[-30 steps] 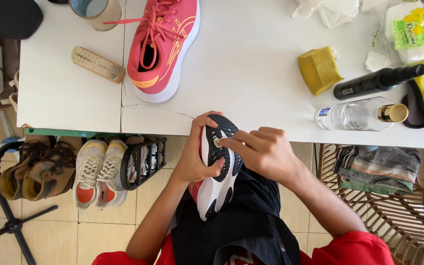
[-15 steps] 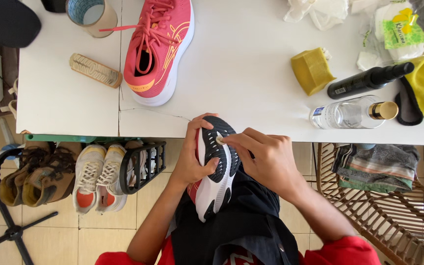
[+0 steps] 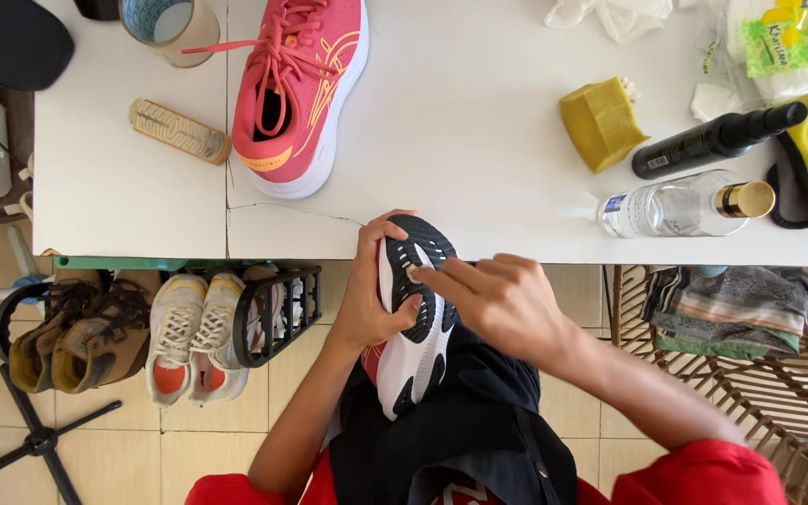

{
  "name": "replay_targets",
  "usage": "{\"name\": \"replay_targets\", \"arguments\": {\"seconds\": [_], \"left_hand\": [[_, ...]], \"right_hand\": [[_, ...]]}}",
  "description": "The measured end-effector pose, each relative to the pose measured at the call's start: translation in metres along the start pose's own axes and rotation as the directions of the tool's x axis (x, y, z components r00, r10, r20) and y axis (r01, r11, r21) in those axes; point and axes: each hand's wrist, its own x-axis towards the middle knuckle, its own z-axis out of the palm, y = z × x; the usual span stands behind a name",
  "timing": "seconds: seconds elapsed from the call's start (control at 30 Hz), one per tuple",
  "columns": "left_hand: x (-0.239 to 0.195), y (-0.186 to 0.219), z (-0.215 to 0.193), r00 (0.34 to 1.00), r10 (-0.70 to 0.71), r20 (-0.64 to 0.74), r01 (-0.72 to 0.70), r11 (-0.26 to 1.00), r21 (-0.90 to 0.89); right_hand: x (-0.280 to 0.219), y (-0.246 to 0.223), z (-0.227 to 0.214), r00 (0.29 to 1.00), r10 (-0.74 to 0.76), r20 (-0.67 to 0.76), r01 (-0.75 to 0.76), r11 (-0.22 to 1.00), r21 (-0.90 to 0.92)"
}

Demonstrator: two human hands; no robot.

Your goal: The person cleans the sole of a white and black sneaker using a cotton swab and a metal tool. They scrub the black tread patterns and white midsole, occasionally dipping the swab into a clear liquid from a bottle on the table.

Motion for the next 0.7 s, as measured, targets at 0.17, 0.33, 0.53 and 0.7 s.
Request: {"name": "replay_targets", "arguments": {"seconds": [0.17,0.33,0.53,0.7], "left_hand": [[0.007,0.000,0.008,0.999,0.028,0.027,-0.029,0.999,0.038],[0.001,-0.006,0.003,0.999,0.032,-0.001,-0.032,0.998,-0.049],[0.007,-0.012,-0.008,0.996,-0.043,-0.081,0.037,0.997,-0.073],[-0.003,-0.005,-0.010,0.963,-0.200,-0.178,0.197,0.980,-0.033]], "right_hand": [[-0.001,-0.013,-0.023,0.994,0.053,0.095,-0.033,0.979,-0.200],[-0.004,-0.004,-0.016,0.957,0.280,0.075,-0.288,0.950,0.121],[-0.046,-0.013,0.089,0.668,0.717,0.200,-0.348,0.064,0.935],[-0.023,-0.001,0.065,0.709,0.659,0.249,-0.353,0.026,0.935]]}}
